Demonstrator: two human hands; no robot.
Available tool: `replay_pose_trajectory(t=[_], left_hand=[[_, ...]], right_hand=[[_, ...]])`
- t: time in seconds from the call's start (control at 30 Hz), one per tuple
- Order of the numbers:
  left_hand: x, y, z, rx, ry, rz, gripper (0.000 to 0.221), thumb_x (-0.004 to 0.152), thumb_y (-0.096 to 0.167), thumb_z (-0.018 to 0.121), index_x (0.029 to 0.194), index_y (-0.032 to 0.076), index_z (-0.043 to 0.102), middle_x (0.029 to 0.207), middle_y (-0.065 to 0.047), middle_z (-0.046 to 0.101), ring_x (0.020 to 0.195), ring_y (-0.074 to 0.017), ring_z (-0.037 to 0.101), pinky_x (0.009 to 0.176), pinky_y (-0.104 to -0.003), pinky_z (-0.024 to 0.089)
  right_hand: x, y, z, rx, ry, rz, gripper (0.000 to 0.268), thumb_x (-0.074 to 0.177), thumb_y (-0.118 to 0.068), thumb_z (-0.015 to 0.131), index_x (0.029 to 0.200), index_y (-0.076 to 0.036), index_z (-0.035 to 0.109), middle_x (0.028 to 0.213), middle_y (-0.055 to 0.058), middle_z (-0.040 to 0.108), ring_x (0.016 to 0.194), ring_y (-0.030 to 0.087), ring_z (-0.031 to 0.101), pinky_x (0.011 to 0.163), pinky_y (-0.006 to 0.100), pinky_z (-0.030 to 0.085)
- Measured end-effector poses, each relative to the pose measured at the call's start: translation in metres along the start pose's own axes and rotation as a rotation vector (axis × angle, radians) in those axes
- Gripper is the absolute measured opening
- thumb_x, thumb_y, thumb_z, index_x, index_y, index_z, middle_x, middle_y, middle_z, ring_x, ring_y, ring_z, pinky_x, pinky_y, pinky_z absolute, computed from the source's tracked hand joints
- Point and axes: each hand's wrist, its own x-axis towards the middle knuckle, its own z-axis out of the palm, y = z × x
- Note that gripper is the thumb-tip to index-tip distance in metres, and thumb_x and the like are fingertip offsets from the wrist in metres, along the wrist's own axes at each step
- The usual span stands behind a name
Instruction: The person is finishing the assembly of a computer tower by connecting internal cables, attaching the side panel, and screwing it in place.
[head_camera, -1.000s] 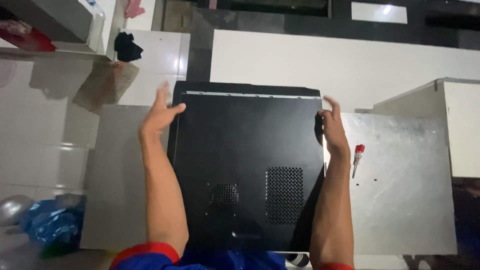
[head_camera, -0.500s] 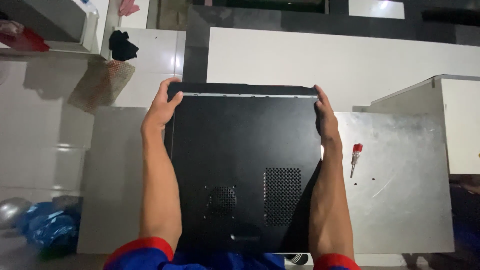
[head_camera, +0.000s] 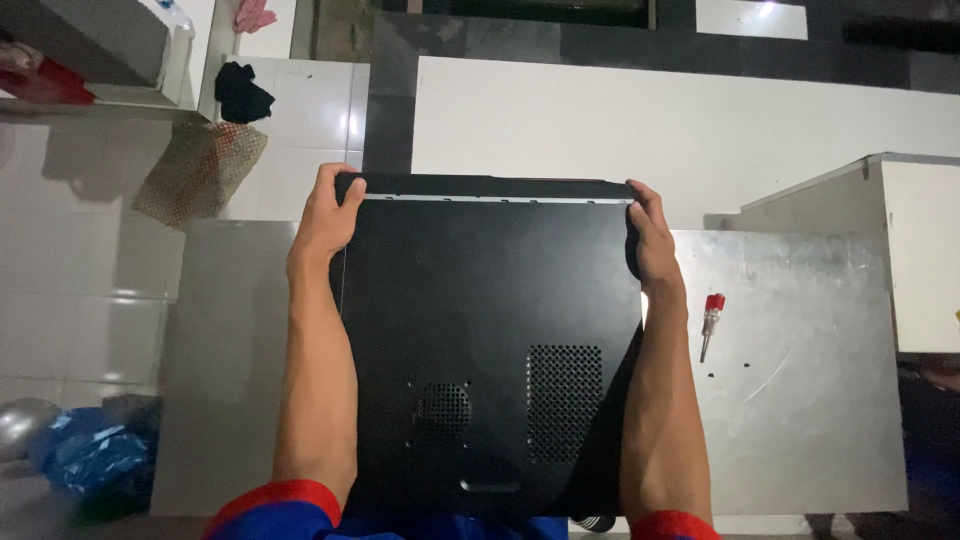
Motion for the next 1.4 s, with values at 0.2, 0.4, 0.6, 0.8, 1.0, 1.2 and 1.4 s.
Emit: replay_pose_trajectory(t=[0.2,0.4,0.6,0.8,1.0,1.2,1.4], left_hand=[[0.009,-0.003,0.003,0.084,0.037,0.021,0.028,0.111,0.033,0.054,0.130,0.012,0.053,0.122,-0.022,0.062,0.113,-0.0385,0.061,0.091,-0.056,0.051],[0.008,0.008,0.001,0.092,0.026,0.079,0.026,0.113,0.030,0.053,0.127,0.008,0.052,0.121,-0.024,0.061,0.118,-0.0409,0.059,0.095,-0.057,0.049],[0.008,0.009,0.003,0.070,-0.076,0.156,0.049,0.099,0.040,0.075,0.133,0.011,0.053,0.133,-0.024,0.056,0.130,-0.0457,0.052,0.105,-0.063,0.044],[0.004,0.014,-0.005,0.049,-0.065,0.119,0.057,0.093,0.048,0.083,0.127,0.009,0.057,0.128,-0.022,0.058,0.127,-0.0431,0.054,0.102,-0.060,0.046],[0.007,0.021,-0.004,0.110,-0.033,0.085,0.050,0.093,0.039,0.084,0.123,0.008,0.059,0.123,-0.021,0.059,0.123,-0.0416,0.057,0.098,-0.057,0.049],[0.004,0.027,-0.003,0.137,-0.026,0.079,0.048,0.093,0.039,0.084,0.121,0.008,0.061,0.119,-0.020,0.061,0.122,-0.0410,0.059,0.097,-0.056,0.050],[-0.001,0.024,-0.004,0.083,-0.083,0.107,0.061,0.091,0.042,0.079,0.138,0.014,0.054,0.139,-0.022,0.055,0.139,-0.0452,0.046,0.114,-0.064,0.038]], right_hand=[[0.009,0.007,-0.002,0.024,-0.015,-0.039,0.036,0.112,-0.019,0.042,0.147,-0.015,0.045,0.147,0.010,0.051,0.143,0.025,0.044,0.123,0.046,0.025],[0.012,0.005,0.003,-0.034,0.009,-0.026,0.033,0.112,-0.023,0.042,0.144,-0.013,0.047,0.140,0.011,0.050,0.139,0.026,0.043,0.121,0.047,0.026],[-0.005,-0.033,0.018,-0.027,-0.036,0.028,0.047,0.109,-0.044,0.039,0.148,-0.019,0.048,0.153,0.020,0.047,0.150,0.037,0.036,0.125,0.053,0.022],[0.007,-0.019,0.011,-0.048,-0.055,-0.013,0.037,0.112,-0.036,0.043,0.141,-0.014,0.051,0.141,0.017,0.055,0.139,0.031,0.046,0.122,0.050,0.028],[0.023,0.008,0.000,-0.029,-0.021,0.015,0.029,0.113,-0.030,0.044,0.134,-0.015,0.056,0.118,0.008,0.060,0.118,0.025,0.055,0.109,0.044,0.037],[0.028,0.003,0.002,-0.054,-0.021,-0.010,0.024,0.114,-0.028,0.046,0.127,-0.013,0.058,0.110,0.004,0.056,0.113,0.018,0.052,0.106,0.041,0.037],[0.002,-0.039,0.019,0.065,-0.084,-0.009,0.045,0.104,-0.044,0.057,0.133,-0.010,0.050,0.154,0.022,0.045,0.152,0.039,0.033,0.122,0.057,0.026]])
